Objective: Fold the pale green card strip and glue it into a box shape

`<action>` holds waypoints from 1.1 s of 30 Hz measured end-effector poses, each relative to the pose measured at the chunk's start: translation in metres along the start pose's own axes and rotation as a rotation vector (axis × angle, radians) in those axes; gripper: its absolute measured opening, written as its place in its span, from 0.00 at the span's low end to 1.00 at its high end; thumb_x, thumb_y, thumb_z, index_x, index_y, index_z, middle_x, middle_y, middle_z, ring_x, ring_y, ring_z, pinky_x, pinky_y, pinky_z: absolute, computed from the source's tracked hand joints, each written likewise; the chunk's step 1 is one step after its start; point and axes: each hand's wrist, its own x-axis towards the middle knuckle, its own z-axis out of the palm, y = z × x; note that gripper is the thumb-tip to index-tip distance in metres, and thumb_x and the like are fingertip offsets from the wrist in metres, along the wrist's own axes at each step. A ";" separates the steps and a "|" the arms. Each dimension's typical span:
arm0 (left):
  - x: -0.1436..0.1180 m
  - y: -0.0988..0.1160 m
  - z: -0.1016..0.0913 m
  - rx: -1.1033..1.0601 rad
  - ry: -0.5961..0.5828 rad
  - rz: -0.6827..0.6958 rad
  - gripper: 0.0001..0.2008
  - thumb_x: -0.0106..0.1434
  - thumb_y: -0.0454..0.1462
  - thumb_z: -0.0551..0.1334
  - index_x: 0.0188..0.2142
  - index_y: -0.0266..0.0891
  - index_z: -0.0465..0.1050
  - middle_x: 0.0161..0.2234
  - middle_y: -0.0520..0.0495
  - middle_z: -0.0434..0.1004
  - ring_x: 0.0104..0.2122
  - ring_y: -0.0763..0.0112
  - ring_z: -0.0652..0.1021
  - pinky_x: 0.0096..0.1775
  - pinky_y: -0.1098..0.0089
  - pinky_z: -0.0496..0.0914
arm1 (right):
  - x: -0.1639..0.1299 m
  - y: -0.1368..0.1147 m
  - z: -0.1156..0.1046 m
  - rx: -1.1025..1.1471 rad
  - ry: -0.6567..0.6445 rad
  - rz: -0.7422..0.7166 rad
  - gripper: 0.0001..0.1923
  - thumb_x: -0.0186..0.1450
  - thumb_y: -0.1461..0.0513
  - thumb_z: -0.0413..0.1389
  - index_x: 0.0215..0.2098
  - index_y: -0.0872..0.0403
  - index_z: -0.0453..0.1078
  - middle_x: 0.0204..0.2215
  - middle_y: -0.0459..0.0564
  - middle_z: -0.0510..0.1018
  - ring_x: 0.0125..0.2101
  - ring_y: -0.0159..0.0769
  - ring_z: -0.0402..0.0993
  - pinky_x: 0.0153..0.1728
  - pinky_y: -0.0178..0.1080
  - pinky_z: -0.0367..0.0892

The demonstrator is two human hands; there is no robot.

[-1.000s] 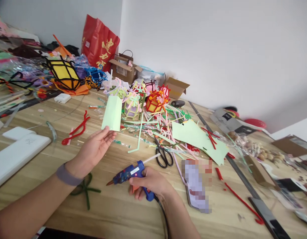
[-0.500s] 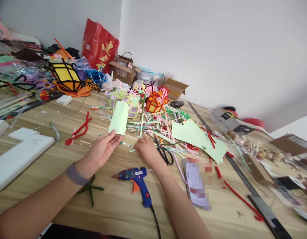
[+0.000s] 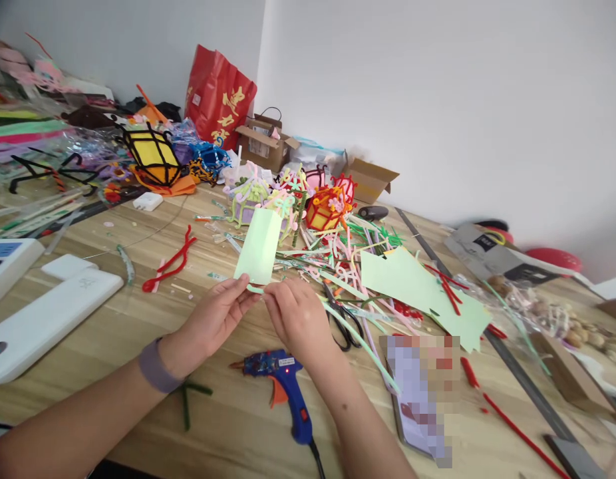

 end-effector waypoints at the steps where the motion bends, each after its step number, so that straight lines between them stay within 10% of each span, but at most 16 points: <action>1: -0.001 -0.001 0.000 0.004 -0.016 -0.004 0.09 0.62 0.30 0.60 0.27 0.36 0.76 0.26 0.50 0.78 0.29 0.75 0.77 0.37 0.74 0.73 | 0.000 0.000 0.001 0.014 0.008 0.016 0.09 0.71 0.64 0.47 0.35 0.54 0.67 0.26 0.49 0.74 0.29 0.36 0.68 0.32 0.37 0.63; 33: -0.005 -0.005 -0.001 -0.016 -0.117 -0.046 0.05 0.61 0.33 0.63 0.28 0.36 0.77 0.30 0.47 0.81 0.36 0.68 0.81 0.44 0.69 0.74 | -0.003 -0.003 0.006 0.249 -0.078 0.374 0.10 0.69 0.60 0.47 0.33 0.52 0.67 0.25 0.46 0.74 0.25 0.33 0.69 0.27 0.33 0.61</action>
